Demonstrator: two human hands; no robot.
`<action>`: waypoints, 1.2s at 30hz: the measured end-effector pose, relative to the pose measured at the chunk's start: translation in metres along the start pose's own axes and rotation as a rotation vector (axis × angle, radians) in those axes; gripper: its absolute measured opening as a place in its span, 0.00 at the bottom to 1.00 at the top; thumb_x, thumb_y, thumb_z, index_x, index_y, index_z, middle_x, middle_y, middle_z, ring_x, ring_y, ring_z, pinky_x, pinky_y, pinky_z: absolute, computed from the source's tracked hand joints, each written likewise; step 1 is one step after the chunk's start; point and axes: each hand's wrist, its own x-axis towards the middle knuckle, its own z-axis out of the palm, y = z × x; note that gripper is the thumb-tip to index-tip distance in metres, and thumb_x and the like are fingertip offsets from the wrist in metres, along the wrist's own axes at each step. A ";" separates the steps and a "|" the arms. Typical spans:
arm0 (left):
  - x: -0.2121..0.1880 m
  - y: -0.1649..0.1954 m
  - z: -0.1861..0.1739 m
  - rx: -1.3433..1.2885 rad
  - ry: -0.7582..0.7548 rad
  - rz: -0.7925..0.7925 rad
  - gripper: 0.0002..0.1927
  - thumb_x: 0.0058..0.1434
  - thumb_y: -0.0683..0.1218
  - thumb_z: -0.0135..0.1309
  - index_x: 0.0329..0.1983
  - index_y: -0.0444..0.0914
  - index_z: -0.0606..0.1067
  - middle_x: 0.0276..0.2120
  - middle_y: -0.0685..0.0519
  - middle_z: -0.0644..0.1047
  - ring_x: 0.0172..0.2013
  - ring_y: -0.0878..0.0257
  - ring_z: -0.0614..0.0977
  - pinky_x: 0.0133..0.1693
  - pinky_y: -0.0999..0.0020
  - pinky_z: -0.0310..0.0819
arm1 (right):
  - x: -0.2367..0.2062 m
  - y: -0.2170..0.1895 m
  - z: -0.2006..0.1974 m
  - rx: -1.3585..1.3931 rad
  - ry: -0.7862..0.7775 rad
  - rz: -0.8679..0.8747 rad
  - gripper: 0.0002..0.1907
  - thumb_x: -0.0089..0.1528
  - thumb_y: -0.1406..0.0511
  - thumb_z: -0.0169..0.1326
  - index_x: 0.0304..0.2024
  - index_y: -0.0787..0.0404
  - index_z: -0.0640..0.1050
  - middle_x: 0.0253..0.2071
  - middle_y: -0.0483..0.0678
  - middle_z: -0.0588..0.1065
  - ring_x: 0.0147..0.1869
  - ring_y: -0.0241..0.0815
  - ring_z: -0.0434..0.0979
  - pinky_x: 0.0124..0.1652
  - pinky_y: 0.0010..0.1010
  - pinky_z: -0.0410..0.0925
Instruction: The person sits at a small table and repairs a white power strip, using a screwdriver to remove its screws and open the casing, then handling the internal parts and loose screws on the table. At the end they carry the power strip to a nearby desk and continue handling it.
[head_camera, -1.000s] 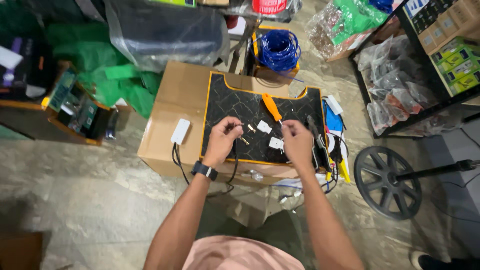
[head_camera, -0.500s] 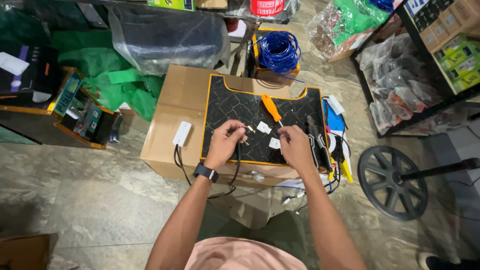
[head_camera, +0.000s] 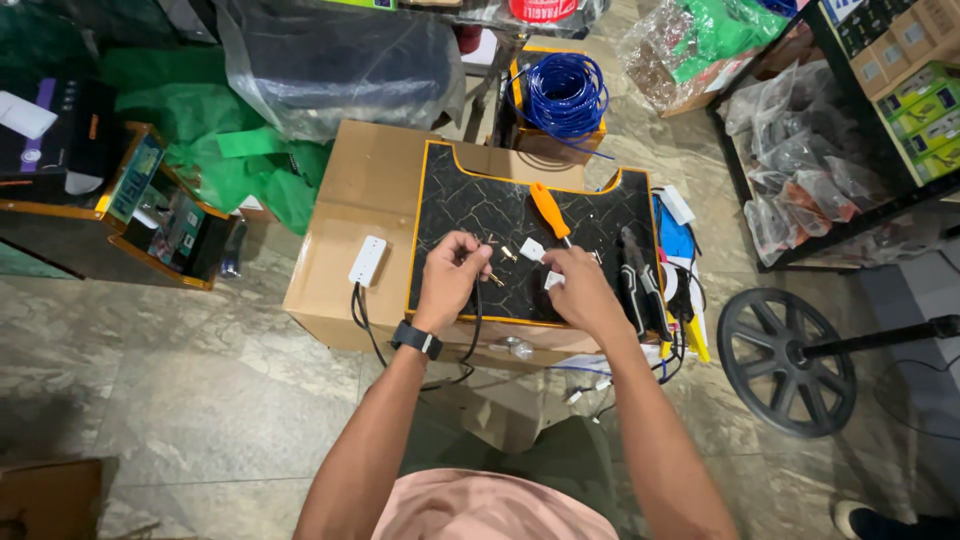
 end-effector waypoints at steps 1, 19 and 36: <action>0.000 -0.001 -0.001 0.035 -0.006 -0.013 0.06 0.66 0.37 0.56 0.37 0.36 0.70 0.31 0.56 0.76 0.30 0.70 0.79 0.32 0.74 0.74 | 0.000 0.002 -0.002 -0.013 0.011 -0.016 0.22 0.49 0.78 0.51 0.47 0.64 0.77 0.42 0.58 0.74 0.48 0.60 0.73 0.50 0.45 0.67; -0.004 0.011 0.002 -0.003 -0.087 0.018 0.09 0.63 0.32 0.54 0.44 0.34 0.72 0.36 0.56 0.73 0.38 0.67 0.81 0.44 0.70 0.80 | 0.000 -0.004 -0.006 -0.099 -0.038 0.043 0.26 0.51 0.70 0.62 0.53 0.58 0.75 0.47 0.55 0.71 0.56 0.59 0.69 0.53 0.50 0.64; -0.001 0.013 0.007 0.135 -0.098 -0.005 0.07 0.61 0.33 0.57 0.41 0.33 0.74 0.32 0.57 0.76 0.36 0.70 0.82 0.41 0.73 0.80 | 0.012 0.013 0.048 1.519 0.074 0.328 0.16 0.66 0.74 0.49 0.57 0.63 0.73 0.48 0.47 0.77 0.47 0.37 0.77 0.44 0.28 0.71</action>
